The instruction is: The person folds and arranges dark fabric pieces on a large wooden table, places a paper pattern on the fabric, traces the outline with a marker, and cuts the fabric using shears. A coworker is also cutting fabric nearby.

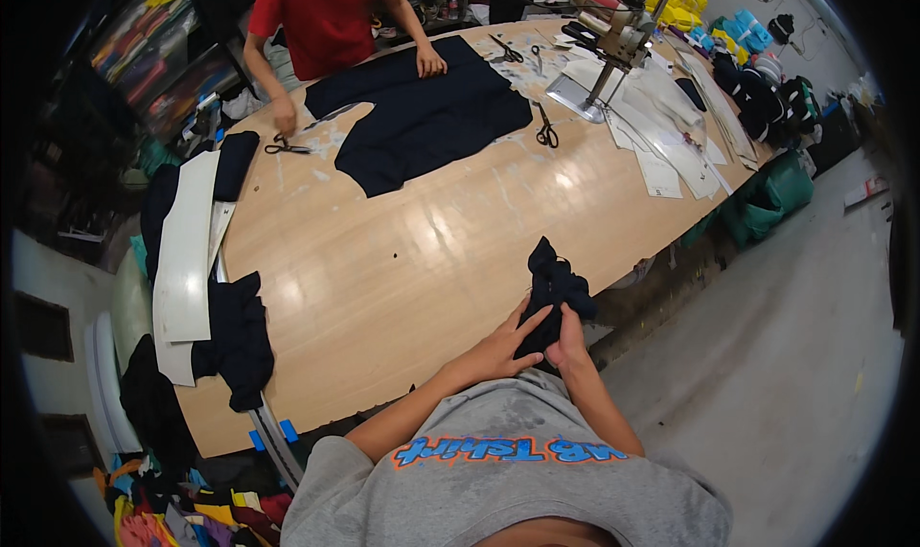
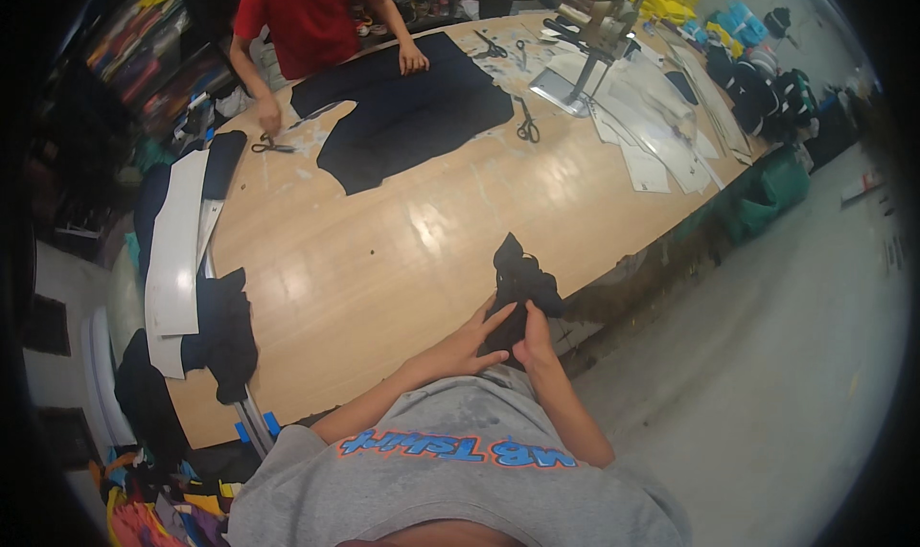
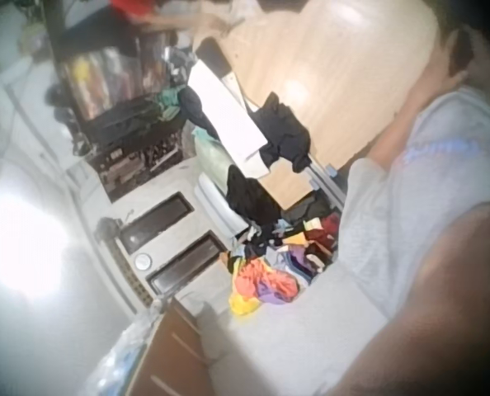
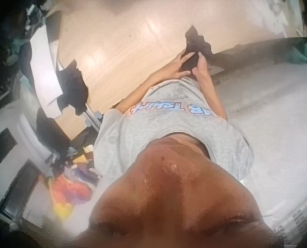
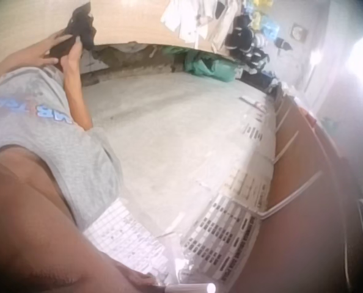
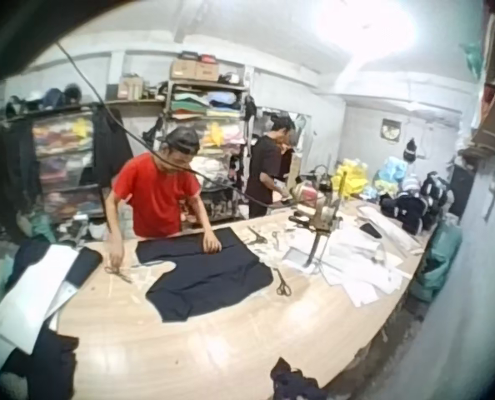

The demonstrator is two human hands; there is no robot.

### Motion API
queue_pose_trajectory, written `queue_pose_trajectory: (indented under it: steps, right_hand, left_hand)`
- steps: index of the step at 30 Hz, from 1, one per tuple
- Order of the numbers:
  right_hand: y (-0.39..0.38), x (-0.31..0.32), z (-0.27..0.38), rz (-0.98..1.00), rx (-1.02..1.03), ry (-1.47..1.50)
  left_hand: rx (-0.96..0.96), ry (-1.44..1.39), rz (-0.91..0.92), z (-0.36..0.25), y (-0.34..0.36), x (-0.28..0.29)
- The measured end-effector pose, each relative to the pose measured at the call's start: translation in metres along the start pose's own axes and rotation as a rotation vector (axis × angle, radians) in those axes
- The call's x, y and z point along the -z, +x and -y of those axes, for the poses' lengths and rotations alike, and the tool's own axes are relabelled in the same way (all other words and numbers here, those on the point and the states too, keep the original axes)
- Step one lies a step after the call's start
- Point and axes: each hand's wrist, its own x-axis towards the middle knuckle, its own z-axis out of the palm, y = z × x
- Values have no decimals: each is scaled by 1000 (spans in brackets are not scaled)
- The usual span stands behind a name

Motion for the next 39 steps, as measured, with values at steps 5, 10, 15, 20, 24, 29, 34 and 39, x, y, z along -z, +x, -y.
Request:
queue_pose_trajectory:
  steps: [5, 10, 15, 20, 24, 29, 34, 39]
  right_hand:
    - [-8, -2, 3, 75, 51, -97]
    - [-8, -1, -2, 125, 112, -75]
    - [-4, 7, -6, 168, 214, -98]
    - [27, 48, -24, 205, 282, -125]
    - [32, 53, -30, 118, 314, -122]
    - [33, 64, -33, 96, 328, -129]
    - [20, 66, -33, 184, 382, -109]
    - [12, 54, -17, 158, 381, -150]
  left_hand:
    - [-7, 35, -19, -13, -3, 5]
    - [-3, 81, -31, -22, -4, 8]
    - [-37, 53, -148, -38, 2, 12]
    - [-195, 91, -278, -45, 7, 15]
    - [-64, -57, -180, -45, 3, 14]
    - [-49, -48, -174, -46, 0, 11]
    - [-38, -77, -166, -46, -2, 12]
    - [36, -239, -175, -44, -1, 11]
